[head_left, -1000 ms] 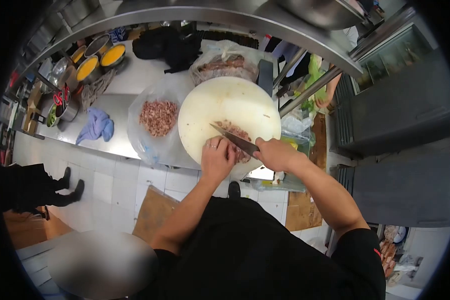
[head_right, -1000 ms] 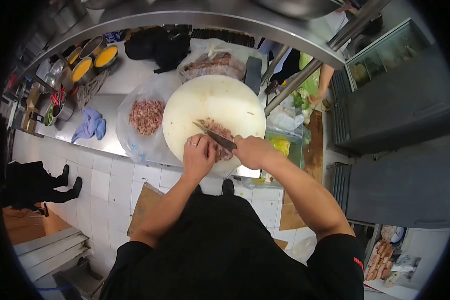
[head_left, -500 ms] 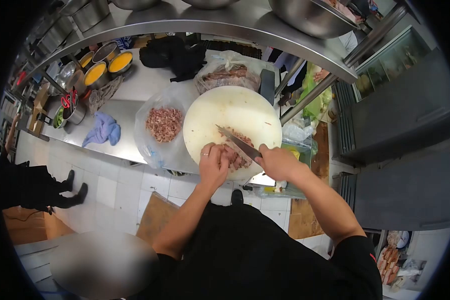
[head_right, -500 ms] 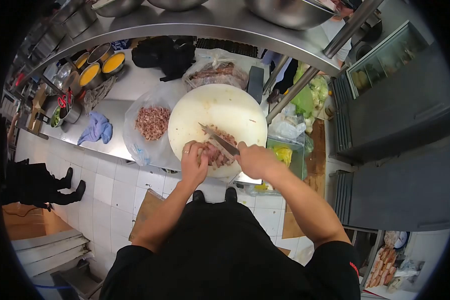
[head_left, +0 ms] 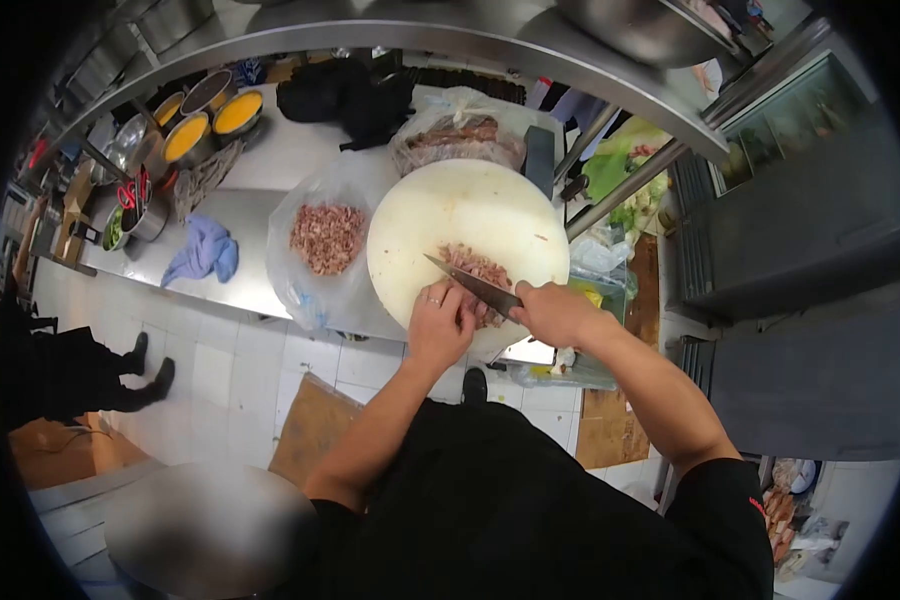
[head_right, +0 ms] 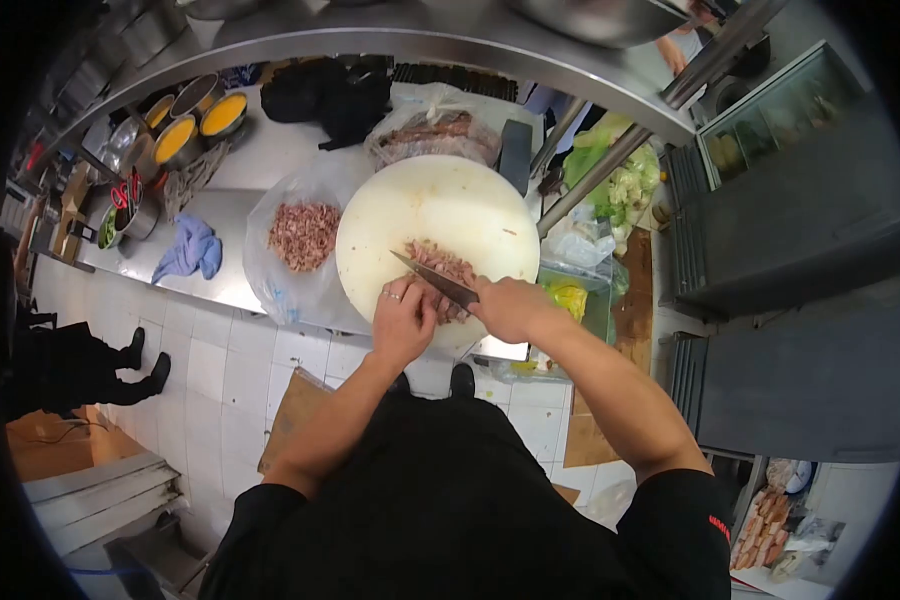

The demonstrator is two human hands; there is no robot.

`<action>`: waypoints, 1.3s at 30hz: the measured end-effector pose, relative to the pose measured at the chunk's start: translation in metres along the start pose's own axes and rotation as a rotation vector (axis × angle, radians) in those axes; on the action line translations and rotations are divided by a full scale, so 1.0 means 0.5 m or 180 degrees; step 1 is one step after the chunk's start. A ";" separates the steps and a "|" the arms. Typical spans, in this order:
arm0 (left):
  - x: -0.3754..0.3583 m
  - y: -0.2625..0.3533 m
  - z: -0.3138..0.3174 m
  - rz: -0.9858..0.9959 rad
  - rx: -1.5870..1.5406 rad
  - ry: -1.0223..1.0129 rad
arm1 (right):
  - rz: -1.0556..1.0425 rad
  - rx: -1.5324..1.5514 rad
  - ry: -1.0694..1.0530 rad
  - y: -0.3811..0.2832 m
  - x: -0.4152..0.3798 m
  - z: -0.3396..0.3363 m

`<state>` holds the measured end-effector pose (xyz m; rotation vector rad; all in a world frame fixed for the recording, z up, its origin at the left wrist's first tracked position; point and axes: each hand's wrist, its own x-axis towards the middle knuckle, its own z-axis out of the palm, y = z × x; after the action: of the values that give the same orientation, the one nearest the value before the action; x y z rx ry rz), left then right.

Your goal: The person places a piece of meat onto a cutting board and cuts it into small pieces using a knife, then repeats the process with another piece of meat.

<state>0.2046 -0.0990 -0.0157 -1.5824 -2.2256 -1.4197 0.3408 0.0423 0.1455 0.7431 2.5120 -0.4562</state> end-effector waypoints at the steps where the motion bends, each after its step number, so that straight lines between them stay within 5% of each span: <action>1: 0.001 0.001 0.001 0.0027 0.0000 0.0034 | 0.0031 -0.0083 -0.0005 -0.006 -0.011 -0.009; 7: -0.013 -0.005 0.007 -0.0020 0.0033 0.0094 | 0.0281 -0.0273 -0.0327 -0.052 -0.055 0.011; 16: -0.013 0.004 0.012 -0.0100 -0.0027 0.0305 | -0.0012 -0.0336 -0.0039 -0.055 -0.067 -0.033; 22: -0.019 -0.001 0.005 0.0115 0.0025 0.0265 | -0.0025 -0.0121 0.0342 -0.017 0.022 0.058; 24: -0.020 0.003 -0.012 -0.0173 -0.0494 0.0057 | -0.0044 0.0336 -0.0092 0.001 0.030 0.014; 28: -0.026 -0.012 -0.027 -0.0437 -0.0367 0.0204 | 0.0017 -0.0167 0.0260 -0.043 -0.048 -0.005; 33: -0.034 -0.008 0.005 -0.0064 0.0174 0.0087 | 0.0093 -0.0319 -0.0130 -0.063 -0.049 0.034; 35: -0.038 -0.017 0.006 -0.0027 0.0138 0.0060 | -0.0159 -0.0111 0.0446 -0.028 0.005 0.084; 39: -0.031 -0.008 0.002 0.0013 0.0046 0.0172 | -0.0246 -0.0172 0.0191 -0.012 0.011 0.004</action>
<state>0.2092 -0.1095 -0.0267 -1.5245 -2.1964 -1.4244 0.3337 0.0389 0.1421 0.6502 2.6056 -0.3961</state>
